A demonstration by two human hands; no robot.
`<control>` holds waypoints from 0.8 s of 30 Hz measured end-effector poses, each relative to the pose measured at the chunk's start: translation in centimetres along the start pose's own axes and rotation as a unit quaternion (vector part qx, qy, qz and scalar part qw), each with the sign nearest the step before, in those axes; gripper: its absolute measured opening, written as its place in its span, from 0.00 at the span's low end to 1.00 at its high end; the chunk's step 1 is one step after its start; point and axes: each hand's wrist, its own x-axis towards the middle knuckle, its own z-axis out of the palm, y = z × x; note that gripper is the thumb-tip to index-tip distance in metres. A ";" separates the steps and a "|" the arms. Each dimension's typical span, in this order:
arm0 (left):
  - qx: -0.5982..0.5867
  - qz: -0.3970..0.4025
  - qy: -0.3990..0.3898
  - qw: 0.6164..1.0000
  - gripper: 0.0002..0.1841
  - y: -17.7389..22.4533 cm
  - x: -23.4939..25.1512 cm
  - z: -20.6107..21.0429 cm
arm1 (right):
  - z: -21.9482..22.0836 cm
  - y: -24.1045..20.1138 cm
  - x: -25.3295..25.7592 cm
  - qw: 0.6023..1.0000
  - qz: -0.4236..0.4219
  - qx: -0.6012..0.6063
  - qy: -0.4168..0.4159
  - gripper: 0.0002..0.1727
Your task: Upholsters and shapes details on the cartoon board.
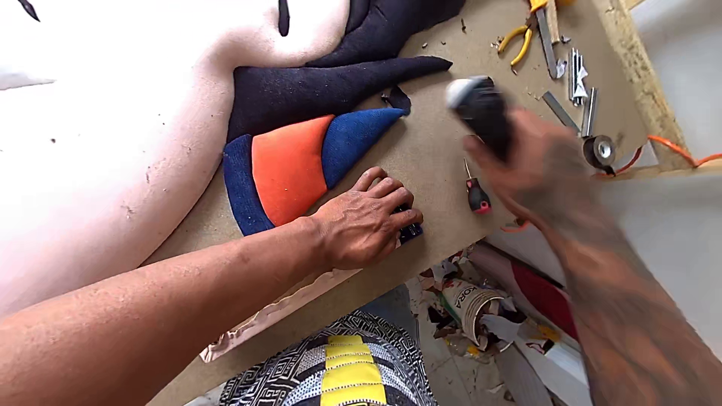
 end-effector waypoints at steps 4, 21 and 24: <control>-0.019 -0.002 0.001 1.000 0.24 0.0 0.0 0.1 | -5.6 -2.4 -11.7 0.983 0.065 0.158 0.068 0.30; -0.035 0.013 0.023 0.999 0.24 -0.3 -0.1 0.3 | 0.2 -9.8 -17.2 0.982 0.143 0.123 -0.027 0.19; -0.030 0.014 0.022 0.999 0.24 -0.3 -0.1 0.3 | 0.1 -10.4 -17.0 0.983 0.152 0.096 -0.036 0.18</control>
